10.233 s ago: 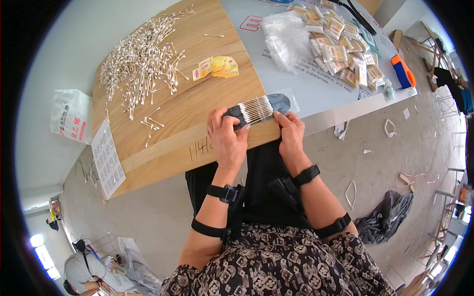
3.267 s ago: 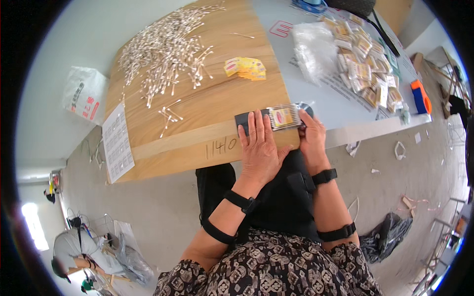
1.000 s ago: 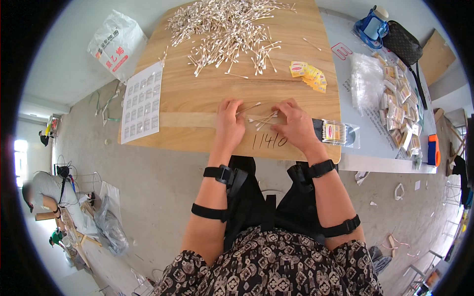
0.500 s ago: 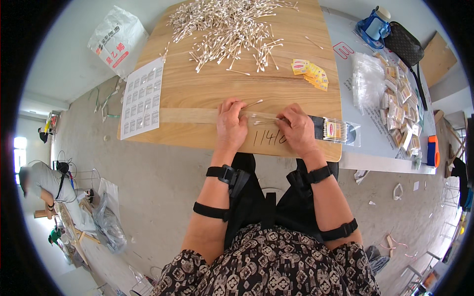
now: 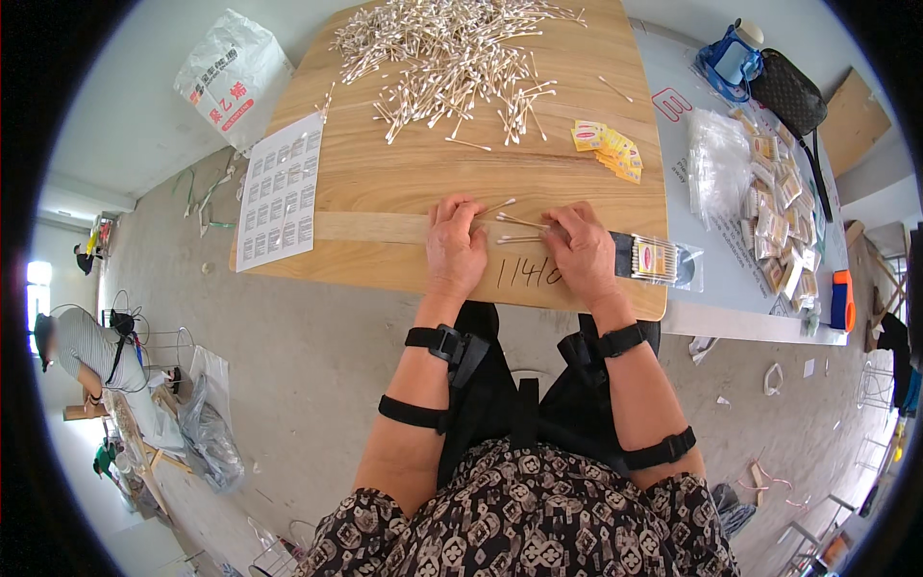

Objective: The person is manually counting and arranging cotton swabs on a wooden table, then placing them into small plastic retail packages and sealing them.

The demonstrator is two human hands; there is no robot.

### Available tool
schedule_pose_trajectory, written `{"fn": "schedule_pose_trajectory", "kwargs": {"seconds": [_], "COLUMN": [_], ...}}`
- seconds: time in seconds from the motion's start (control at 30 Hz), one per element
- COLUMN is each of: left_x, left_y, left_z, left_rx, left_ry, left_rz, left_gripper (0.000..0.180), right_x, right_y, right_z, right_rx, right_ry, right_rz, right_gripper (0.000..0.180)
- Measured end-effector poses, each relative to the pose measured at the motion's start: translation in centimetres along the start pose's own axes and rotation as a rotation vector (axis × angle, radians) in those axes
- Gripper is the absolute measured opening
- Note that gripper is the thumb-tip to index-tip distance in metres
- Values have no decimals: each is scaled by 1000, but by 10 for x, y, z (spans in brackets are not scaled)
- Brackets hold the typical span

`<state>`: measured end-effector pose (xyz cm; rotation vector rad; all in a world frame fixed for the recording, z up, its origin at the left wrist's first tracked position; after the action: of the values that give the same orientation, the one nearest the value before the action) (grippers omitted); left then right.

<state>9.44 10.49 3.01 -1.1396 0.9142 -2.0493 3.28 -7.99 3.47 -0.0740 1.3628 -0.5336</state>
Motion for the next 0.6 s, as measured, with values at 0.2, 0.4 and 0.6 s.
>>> {"fn": "schedule_pose_trajectory", "kwargs": {"seconds": [0.2,0.4,0.6], "left_x": [-8,25,-4], "left_y": [6,18,22], "left_z": [9,26,69], "left_rx": [85,-193,-258], "left_ry": [-43,111,-147], "left_rz": [-86,59,-113], "left_gripper": [21,12,5], "right_x": [-1,-1,-2], "right_y": [6,4,-3], "right_z": [-7,-10,-11], "right_rx": [-19,15,38], "right_ry": [-89,-93,-47], "right_rz": [-43,-19,-35], "right_gripper": [17,19,21]}}
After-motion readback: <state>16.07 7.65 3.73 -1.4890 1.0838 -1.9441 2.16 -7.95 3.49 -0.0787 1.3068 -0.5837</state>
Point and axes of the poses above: each hand's wrist, its own z-axis towards the middle knuckle, its own y-axis out of the palm, x = y × z, the point moved 4 cm from there along z, towards the middle knuckle, and after that the axes turned 14 degrees about z, right-handed, at the moved point
